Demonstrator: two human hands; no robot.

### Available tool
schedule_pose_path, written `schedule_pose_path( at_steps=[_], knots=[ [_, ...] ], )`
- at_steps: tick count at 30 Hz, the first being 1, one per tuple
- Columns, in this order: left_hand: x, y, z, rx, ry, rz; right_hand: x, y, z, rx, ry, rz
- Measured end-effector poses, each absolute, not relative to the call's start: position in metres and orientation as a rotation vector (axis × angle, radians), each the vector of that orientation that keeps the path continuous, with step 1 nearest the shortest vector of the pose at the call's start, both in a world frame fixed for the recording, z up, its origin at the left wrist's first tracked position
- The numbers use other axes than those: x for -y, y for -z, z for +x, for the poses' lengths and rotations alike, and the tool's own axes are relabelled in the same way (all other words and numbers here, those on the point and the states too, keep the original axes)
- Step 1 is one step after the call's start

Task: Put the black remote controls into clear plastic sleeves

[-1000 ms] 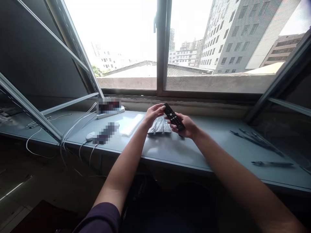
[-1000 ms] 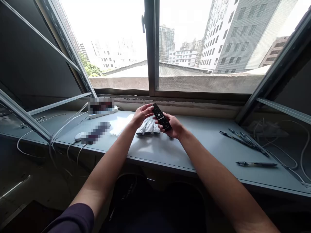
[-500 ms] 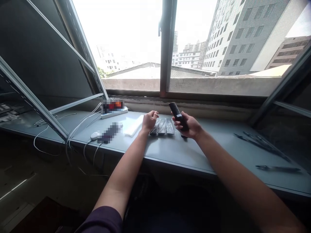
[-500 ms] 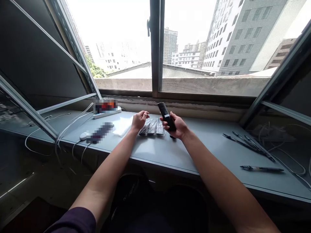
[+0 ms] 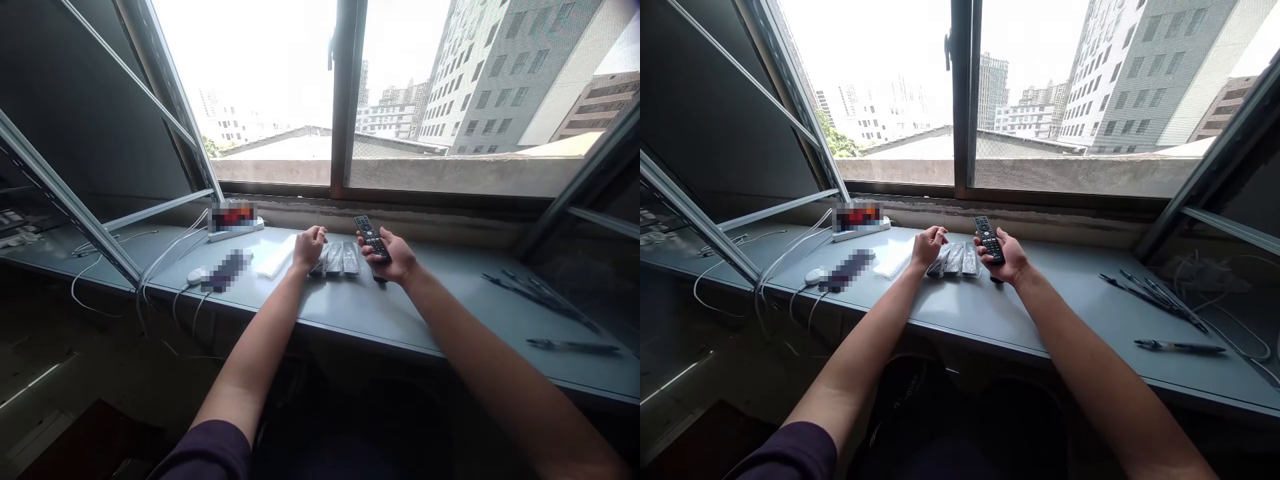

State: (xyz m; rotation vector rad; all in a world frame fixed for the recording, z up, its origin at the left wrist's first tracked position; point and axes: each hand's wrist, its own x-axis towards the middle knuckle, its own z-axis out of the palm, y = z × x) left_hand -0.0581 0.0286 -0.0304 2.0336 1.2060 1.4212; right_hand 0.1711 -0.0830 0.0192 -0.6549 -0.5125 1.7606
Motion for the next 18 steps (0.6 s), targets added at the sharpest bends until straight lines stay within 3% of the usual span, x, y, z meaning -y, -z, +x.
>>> schedule_pose_path(
  at_steps=[18],
  knots=[
    [-0.0233,0.0263,-0.0575,-1.208,-1.422,2.063,0.0901,-0.0226,0.1624,0.602,-1.743,-0.667]
  ],
)
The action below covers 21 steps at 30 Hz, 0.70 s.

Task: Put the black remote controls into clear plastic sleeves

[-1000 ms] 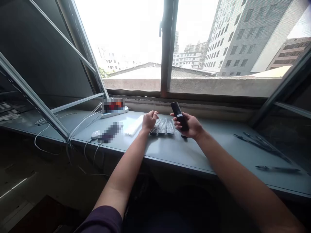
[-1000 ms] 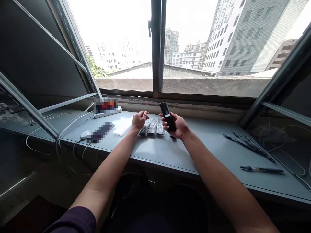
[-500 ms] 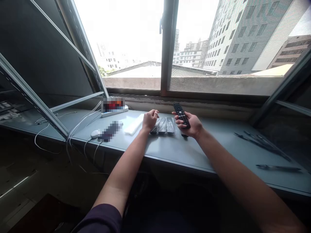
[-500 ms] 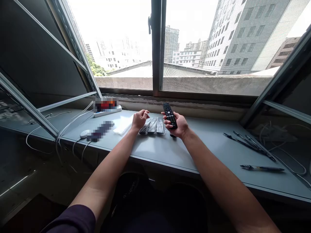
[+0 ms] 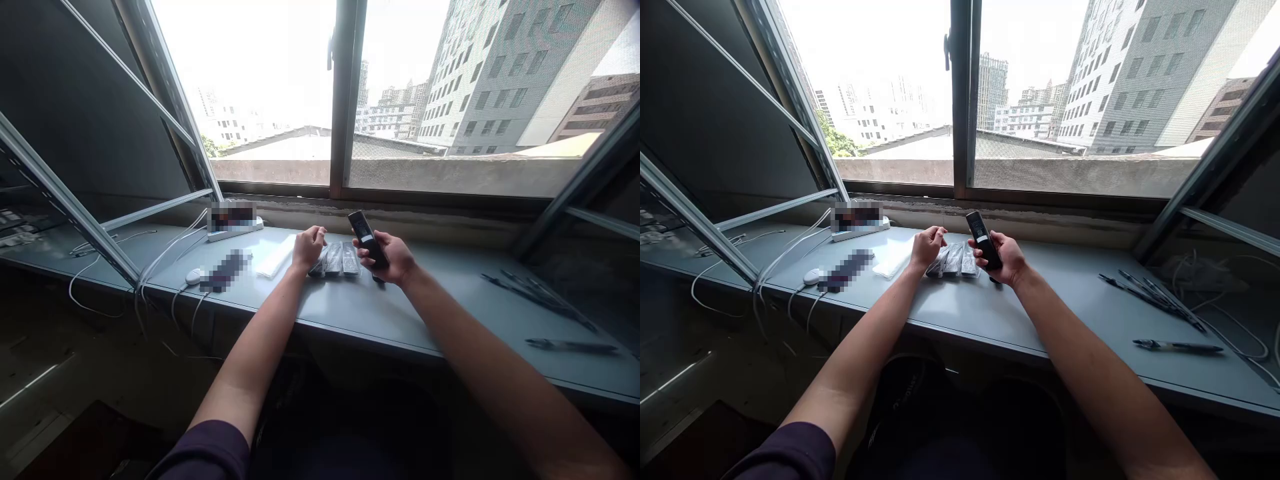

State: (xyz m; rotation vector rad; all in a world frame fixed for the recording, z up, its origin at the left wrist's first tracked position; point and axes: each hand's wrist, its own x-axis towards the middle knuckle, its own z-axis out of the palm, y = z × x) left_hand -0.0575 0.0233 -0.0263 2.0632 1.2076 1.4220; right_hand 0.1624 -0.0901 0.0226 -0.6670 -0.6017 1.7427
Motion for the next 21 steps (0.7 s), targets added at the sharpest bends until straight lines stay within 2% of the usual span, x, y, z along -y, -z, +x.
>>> schedule_pose_path(
  at_steps=[6,12,21],
  knots=[
    [-0.024,0.027,-0.057,-1.221,-1.398,2.059,0.086,-0.019,0.165,0.634,-1.631,-0.658],
    [-0.024,0.028,-0.057,-1.192,-1.423,2.080,0.079,-0.004,0.168,0.970,-1.385,-0.718],
    [-0.025,0.028,-0.056,-1.233,-1.412,2.094,0.073,0.007,0.160,1.496,-0.589,-0.747]
  ],
)
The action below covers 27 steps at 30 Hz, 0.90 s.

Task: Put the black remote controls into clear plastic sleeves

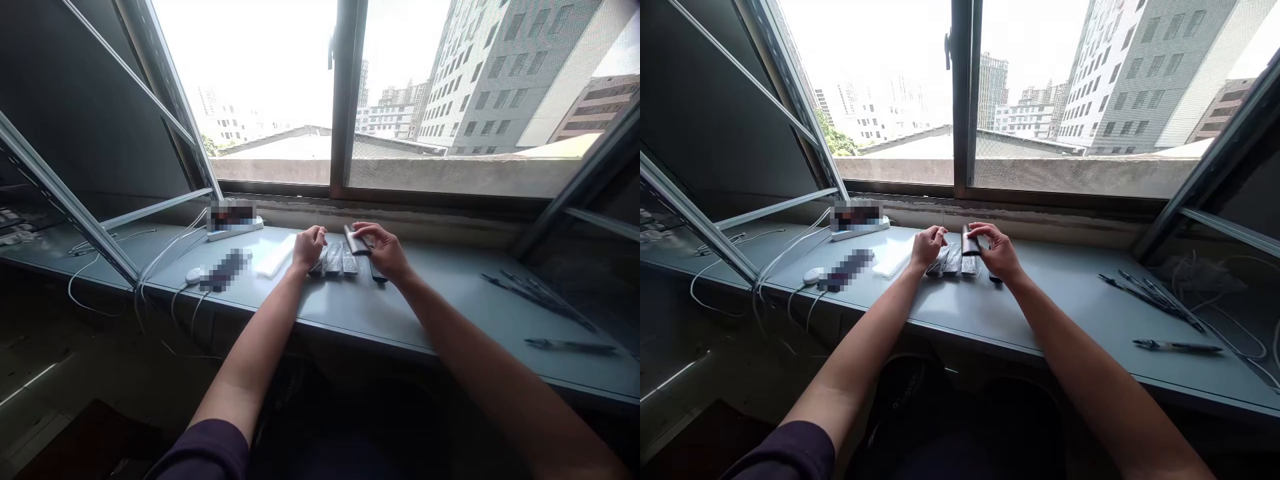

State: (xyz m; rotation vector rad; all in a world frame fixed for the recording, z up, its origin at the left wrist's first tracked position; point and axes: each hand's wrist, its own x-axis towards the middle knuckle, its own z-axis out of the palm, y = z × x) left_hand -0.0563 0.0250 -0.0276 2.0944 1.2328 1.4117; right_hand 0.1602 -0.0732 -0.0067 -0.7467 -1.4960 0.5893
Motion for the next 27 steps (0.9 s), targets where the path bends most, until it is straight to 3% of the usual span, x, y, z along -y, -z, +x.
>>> schedule_pose_path(
  at_steps=[8,20,27],
  knots=[
    [-0.025,0.029,-0.056,-1.217,-1.417,2.092,0.075,0.008,0.162,1.599,-0.386,-0.792],
    [-0.026,0.029,-0.057,-1.205,-1.408,2.097,0.062,0.014,0.170,1.355,-0.502,-0.900],
    [-0.026,0.030,-0.057,-1.205,-1.409,2.102,0.058,0.013,0.191,1.292,-0.382,-1.316]
  ],
)
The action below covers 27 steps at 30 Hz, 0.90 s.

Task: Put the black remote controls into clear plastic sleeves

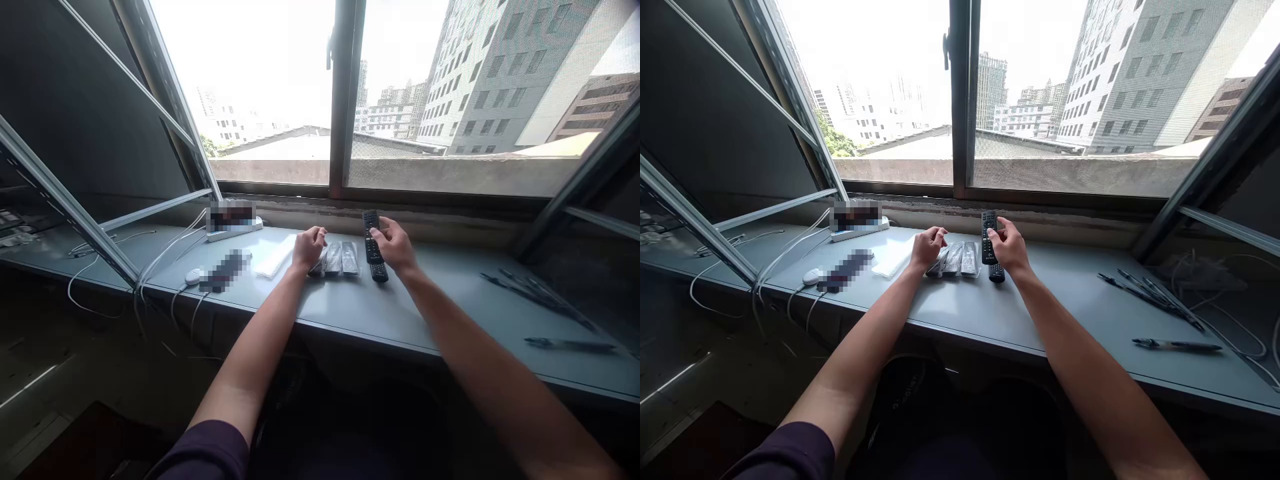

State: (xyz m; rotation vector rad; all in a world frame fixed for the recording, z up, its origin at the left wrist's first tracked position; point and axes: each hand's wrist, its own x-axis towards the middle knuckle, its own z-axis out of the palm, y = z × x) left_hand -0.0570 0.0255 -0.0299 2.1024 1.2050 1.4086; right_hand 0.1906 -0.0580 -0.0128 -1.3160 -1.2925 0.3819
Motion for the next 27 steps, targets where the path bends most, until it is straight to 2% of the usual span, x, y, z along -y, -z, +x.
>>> schedule_pose_path(
  at_steps=[6,13,21,27],
  knots=[
    [-0.025,0.029,-0.057,-1.194,-1.423,2.087,0.045,0.020,0.221,1.310,-0.329,-1.860],
    [-0.025,0.029,-0.057,-1.197,-1.405,2.088,0.035,0.041,0.242,1.383,-0.278,-2.135],
    [-0.023,0.029,-0.056,-1.239,-1.358,2.096,0.034,0.050,0.234,1.598,-0.130,-2.114],
    [-0.028,0.034,-0.054,-1.241,-1.155,2.151,0.034,0.052,0.224,1.785,-0.125,-1.992]
  ],
)
